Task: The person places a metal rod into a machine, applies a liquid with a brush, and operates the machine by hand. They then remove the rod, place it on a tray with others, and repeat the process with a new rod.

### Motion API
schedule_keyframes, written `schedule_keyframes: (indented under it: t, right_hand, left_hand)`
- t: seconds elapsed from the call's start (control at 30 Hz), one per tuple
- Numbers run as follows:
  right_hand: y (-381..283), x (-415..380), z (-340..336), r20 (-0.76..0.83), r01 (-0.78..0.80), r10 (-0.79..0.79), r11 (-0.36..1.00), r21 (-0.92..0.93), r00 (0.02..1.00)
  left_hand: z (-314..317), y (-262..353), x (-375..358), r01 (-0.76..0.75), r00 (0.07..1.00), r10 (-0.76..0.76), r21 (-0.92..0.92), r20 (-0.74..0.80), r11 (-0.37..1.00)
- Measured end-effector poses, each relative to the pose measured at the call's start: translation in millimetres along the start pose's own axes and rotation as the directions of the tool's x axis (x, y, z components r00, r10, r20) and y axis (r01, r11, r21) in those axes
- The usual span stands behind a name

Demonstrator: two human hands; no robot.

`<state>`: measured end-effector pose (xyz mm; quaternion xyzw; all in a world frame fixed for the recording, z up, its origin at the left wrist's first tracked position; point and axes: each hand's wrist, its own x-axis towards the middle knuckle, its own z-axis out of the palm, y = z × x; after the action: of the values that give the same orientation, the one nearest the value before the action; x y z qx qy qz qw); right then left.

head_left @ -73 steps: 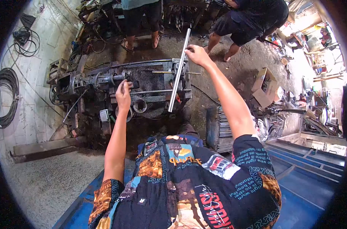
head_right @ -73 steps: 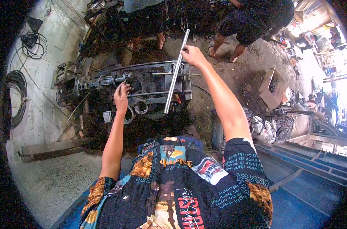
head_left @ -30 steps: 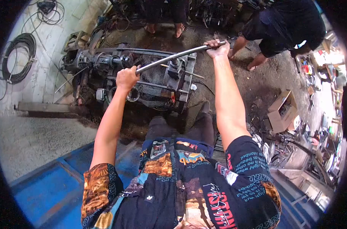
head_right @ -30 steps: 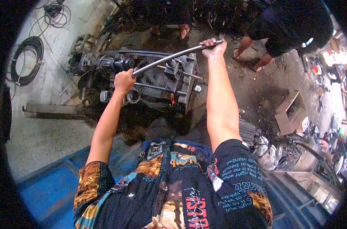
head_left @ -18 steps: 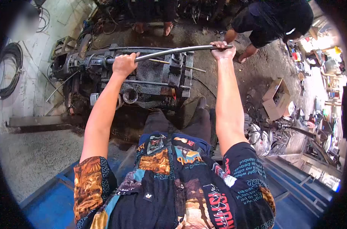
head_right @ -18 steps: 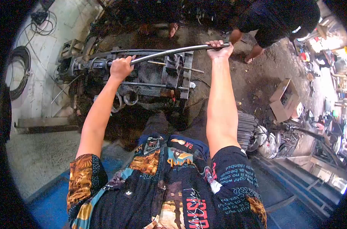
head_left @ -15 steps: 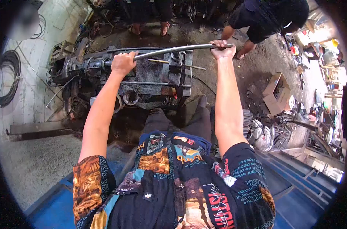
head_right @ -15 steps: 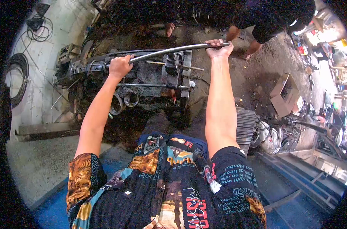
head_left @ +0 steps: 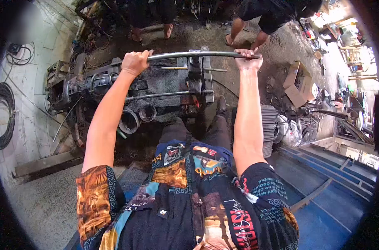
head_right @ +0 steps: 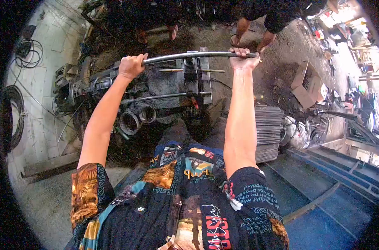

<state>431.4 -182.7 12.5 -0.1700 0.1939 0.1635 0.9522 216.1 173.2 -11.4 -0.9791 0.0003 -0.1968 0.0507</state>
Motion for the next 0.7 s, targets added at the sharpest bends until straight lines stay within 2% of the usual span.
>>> schedule_keyframes:
  t: [0.1, 0.17, 0.2, 0.23, 0.27, 0.3, 0.37, 0.4, 0.43, 0.5, 0.6, 0.63, 0.67, 0.7]
  right_hand:
    - [-1, -2, -11, 0.039, 0.036, -0.038, 0.999, 0.028, 0.999]
    - [0, -9, -14, -0.006, 0.029, -0.028, 1.000, 0.009, 1.000]
    - [0, -6, -15, 0.034, 0.029, -0.029, 1.000, 0.002, 0.999]
    - [-1, -6, -6, 0.073, 0.041, -0.041, 0.999, 0.001, 0.996]
    - [-1, -8, 0, -0.012, 0.062, -0.062, 0.998, -0.012, 0.998]
    - [-1, -6, 6, 0.002, 0.063, -0.063, 0.998, -0.010, 0.998]
    - [-1, -4, 3, -0.111, 0.028, -0.030, 0.999, -0.024, 0.993]
    - [-4, 9, -6, -0.091, -0.003, -0.001, 0.999, -0.043, 0.996]
    - [-6, 15, -3, -0.150, -0.027, 0.017, 0.997, -0.067, 0.989]
    - [-6, 28, 4, -0.129, -0.037, 0.019, 0.989, -0.140, 0.991]
    - [-8, 50, -11, -0.164, -0.040, 0.011, 0.984, -0.171, 0.986]
    - [-9, 47, -11, -0.169, -0.046, 0.016, 0.984, -0.174, 0.985]
    - [-12, 42, -12, -0.181, -0.093, 0.070, 0.988, -0.120, 0.981]
    - [-14, 36, -9, -0.186, -0.137, 0.123, 0.989, -0.062, 0.975]
  left_hand:
    - [2, -1, 8, 0.002, 1.000, -0.002, 0.002, 0.020, 1.000]
    - [-5, -1, 9, 0.006, 0.999, -0.005, -0.023, 0.044, 1.000]
    - [-8, 0, 8, -0.002, 0.999, 0.002, -0.003, 0.034, 1.000]
    - [-13, 4, 12, 0.106, 0.975, -0.106, 0.010, 0.194, 0.994]
    - [-16, 8, 13, 0.121, 0.969, -0.117, -0.004, 0.219, 0.993]
    - [-19, 8, 15, 0.143, 0.962, -0.136, -0.012, 0.238, 0.990]
    - [-18, 9, 13, 0.168, 0.960, -0.150, -0.062, 0.235, 0.984]
    - [-20, 12, 11, 0.184, 0.951, -0.166, -0.046, 0.260, 0.982]
    - [-25, 16, 9, 0.195, 0.943, -0.180, -0.029, 0.281, 0.980]
    - [-35, 22, -3, 0.245, 0.924, -0.186, -0.143, 0.333, 0.959]
    - [-34, 18, -1, 0.184, 0.943, -0.130, -0.154, 0.306, 0.971]
    - [-39, 20, 5, 0.197, 0.914, -0.138, -0.119, 0.381, 0.973]
    - [-45, 24, 8, 0.205, 0.879, -0.145, -0.085, 0.455, 0.975]
    - [-51, 28, 9, 0.206, 0.876, -0.146, -0.083, 0.459, 0.975]
